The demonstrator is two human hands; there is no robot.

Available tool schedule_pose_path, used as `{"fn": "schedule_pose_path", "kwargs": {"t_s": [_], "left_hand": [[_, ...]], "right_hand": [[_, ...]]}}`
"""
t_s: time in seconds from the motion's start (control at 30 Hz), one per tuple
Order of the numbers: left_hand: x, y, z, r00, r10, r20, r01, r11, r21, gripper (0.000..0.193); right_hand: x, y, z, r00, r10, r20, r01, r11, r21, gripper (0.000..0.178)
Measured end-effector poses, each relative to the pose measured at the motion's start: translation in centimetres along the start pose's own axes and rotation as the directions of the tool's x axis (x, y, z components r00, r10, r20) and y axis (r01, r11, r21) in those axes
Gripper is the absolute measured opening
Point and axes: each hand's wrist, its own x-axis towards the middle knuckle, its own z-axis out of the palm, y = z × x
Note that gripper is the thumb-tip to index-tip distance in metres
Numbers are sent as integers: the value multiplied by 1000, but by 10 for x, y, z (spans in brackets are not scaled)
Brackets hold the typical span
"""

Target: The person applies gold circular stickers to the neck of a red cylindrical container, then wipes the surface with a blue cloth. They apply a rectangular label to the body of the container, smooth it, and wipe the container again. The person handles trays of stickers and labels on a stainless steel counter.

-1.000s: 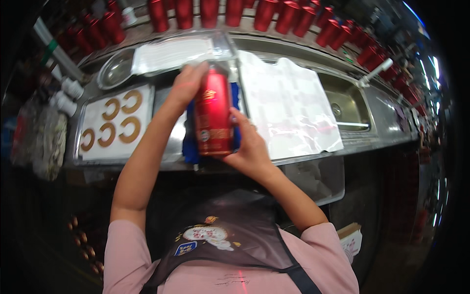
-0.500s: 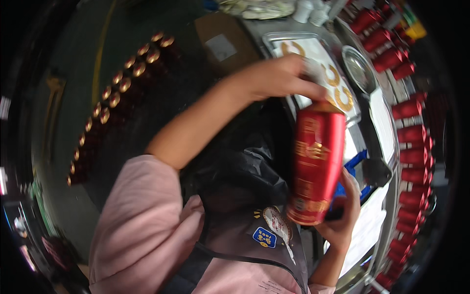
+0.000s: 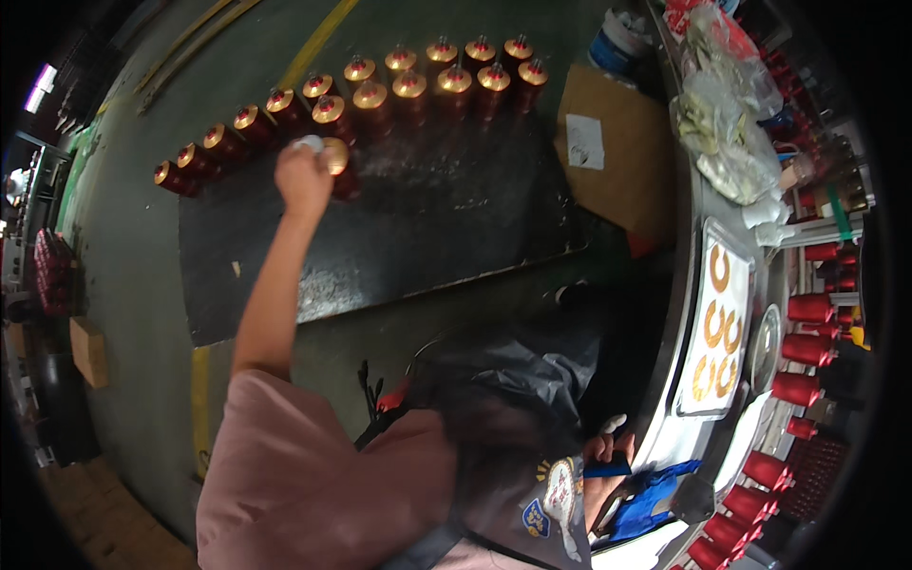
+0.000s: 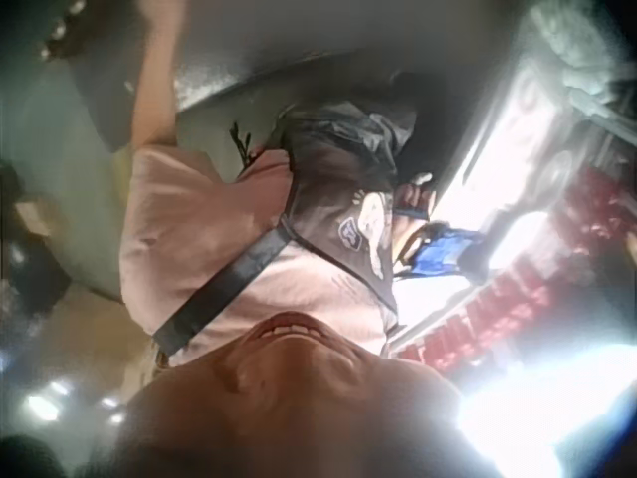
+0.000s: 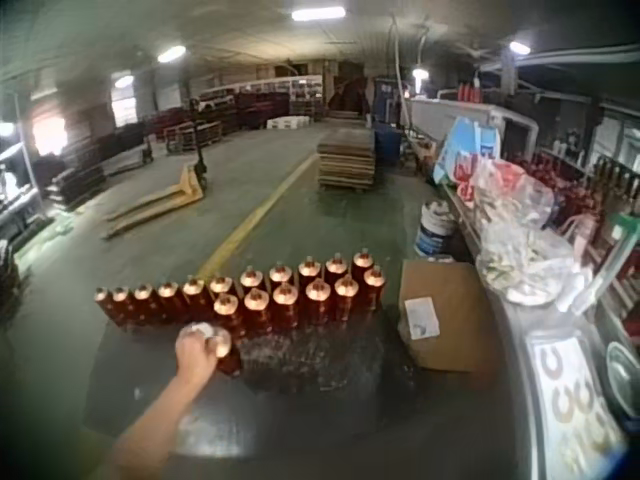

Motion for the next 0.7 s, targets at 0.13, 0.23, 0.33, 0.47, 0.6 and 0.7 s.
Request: {"fn": "schedule_pose_path", "kwargs": {"t_s": [0.13, 0.23, 0.33, 0.47, 0.6, 0.7], "left_hand": [[33, -114, 48, 984, -176, -1, 175, 978, 115, 21], [58, -169, 79, 958, -282, 55, 272, 951, 149, 23], [67, -201, 114, 938, -324, 126, 302, 938, 169, 25], [58, -243, 151, 887, -420, 191, 360, 889, 283, 38], [66, -281, 187, 904, -156, 398, 226, 965, -135, 32], [86, -277, 216, 889, -114, 443, 61, 989, 132, 32]], "right_hand": [[12, -1, -18, 962, -18, 271, -45, 974, 224, 18], [17, 5, -21, 957, -81, 279, 18, 975, 222, 18], [19, 10, -17, 950, -139, 280, 84, 977, 198, 19], [13, 13, -5, 980, -80, 185, 26, 961, 276, 20], [17, 27, 12, 994, 110, 14, -110, 961, 255, 27], [16, 39, 23, 990, 113, -85, -74, 924, 375, 28]]}}
